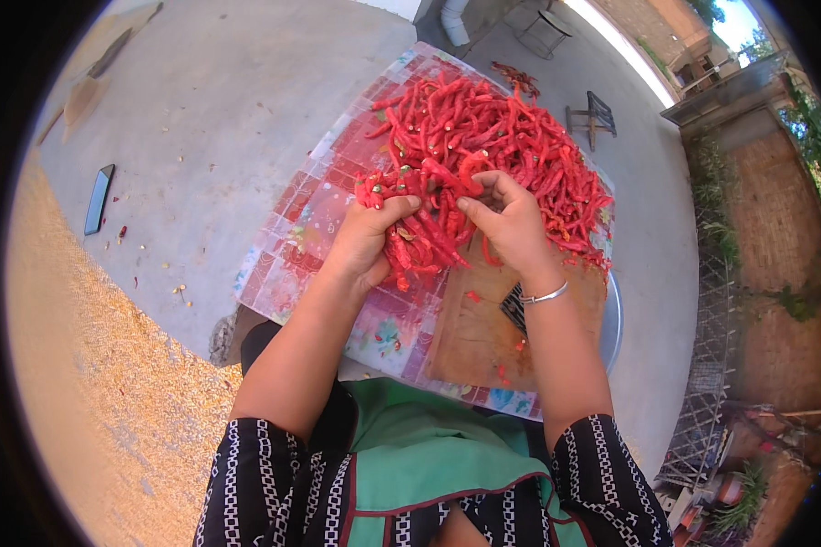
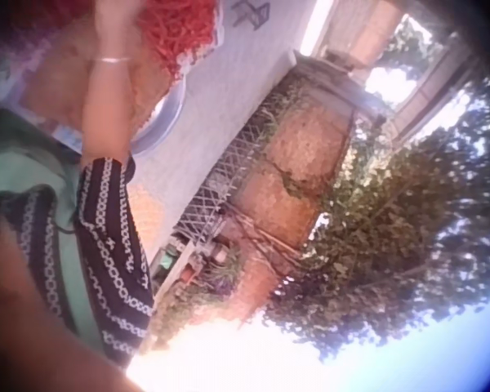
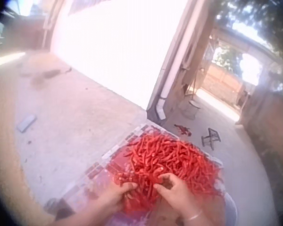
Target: The person chops red peppers on a wooden board using a knife and gathers them by hand into a metal bowl.
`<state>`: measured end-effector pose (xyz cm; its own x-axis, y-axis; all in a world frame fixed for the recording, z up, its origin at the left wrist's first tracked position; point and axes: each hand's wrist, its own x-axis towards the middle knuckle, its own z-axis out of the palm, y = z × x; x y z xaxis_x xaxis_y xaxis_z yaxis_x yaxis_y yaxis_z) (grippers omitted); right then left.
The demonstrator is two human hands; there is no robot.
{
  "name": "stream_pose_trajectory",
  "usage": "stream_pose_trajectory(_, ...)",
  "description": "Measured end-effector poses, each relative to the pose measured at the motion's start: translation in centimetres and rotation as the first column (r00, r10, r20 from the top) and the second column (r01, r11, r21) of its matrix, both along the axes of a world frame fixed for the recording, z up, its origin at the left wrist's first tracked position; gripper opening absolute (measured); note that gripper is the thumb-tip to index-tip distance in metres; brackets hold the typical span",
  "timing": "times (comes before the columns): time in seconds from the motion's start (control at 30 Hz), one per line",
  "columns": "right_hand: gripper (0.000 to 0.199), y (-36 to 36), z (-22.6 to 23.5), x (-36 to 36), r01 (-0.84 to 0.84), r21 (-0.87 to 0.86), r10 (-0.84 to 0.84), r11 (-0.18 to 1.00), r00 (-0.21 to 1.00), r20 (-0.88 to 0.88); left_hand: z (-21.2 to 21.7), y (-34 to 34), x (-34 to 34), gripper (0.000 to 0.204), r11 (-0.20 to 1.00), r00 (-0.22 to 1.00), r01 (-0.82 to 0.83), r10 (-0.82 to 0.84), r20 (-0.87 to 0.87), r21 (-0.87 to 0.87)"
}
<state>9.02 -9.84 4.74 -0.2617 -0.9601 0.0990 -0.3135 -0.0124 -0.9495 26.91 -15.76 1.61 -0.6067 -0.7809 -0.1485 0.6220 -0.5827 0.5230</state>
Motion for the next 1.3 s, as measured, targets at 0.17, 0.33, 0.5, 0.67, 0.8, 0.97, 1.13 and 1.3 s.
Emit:
stream_pose_trajectory(0.17,0.019,1.2,-0.8,2.4,-0.003,0.047,0.004,0.999,1.0,-0.021,-0.1,0.7,-0.5,0.029,1.0,0.999,0.005,-0.006,-0.049,-0.015)
stream_pose_trajectory(0.33,0.026,2.0,0.0,2.8,-0.128,-0.149,0.017,0.98,0.811,-0.585,-0.1,0.5,-0.4,0.025,0.989,1.0,0.014,-0.011,0.019,-0.144)
stream_pose_trajectory(0.5,0.028,2.0,2.3,3.0,-0.064,0.14,0.119,0.988,0.894,-0.432,-0.3,0.2,-0.1,0.023,0.995,1.0,-0.03,0.029,-0.012,-0.094)
stream_pose_trajectory(0.67,0.032,0.6,1.4,2.5,-0.055,0.306,0.163,0.95,0.927,-0.337,-0.5,0.3,-0.3,0.031,0.991,1.0,0.002,-0.004,-0.018,-0.136)
stream_pose_trajectory(0.8,0.031,0.4,1.2,3.7,-0.055,0.305,0.181,0.951,0.897,-0.403,-0.6,0.4,-0.4,0.054,0.96,0.998,-0.061,0.065,0.003,-0.273)
stream_pose_trajectory(0.97,0.033,2.5,-0.4,2.6,-0.069,0.216,0.145,0.974,0.922,-0.358,0.0,1.6,-0.8,0.065,0.884,0.977,0.036,0.067,0.202,-0.465)
stream_pose_trajectory(1.13,0.03,10.8,0.3,3.6,-0.125,0.167,0.186,0.978,0.883,-0.431,1.8,1.1,0.4,0.06,0.885,0.944,-0.085,0.218,0.246,-0.458)
stream_pose_trajectory(1.3,0.042,23.7,0.0,-4.6,0.258,0.01,-0.164,0.966,0.645,-0.746,5.5,3.0,3.7,0.064,0.594,0.666,0.296,0.433,0.607,-0.748)
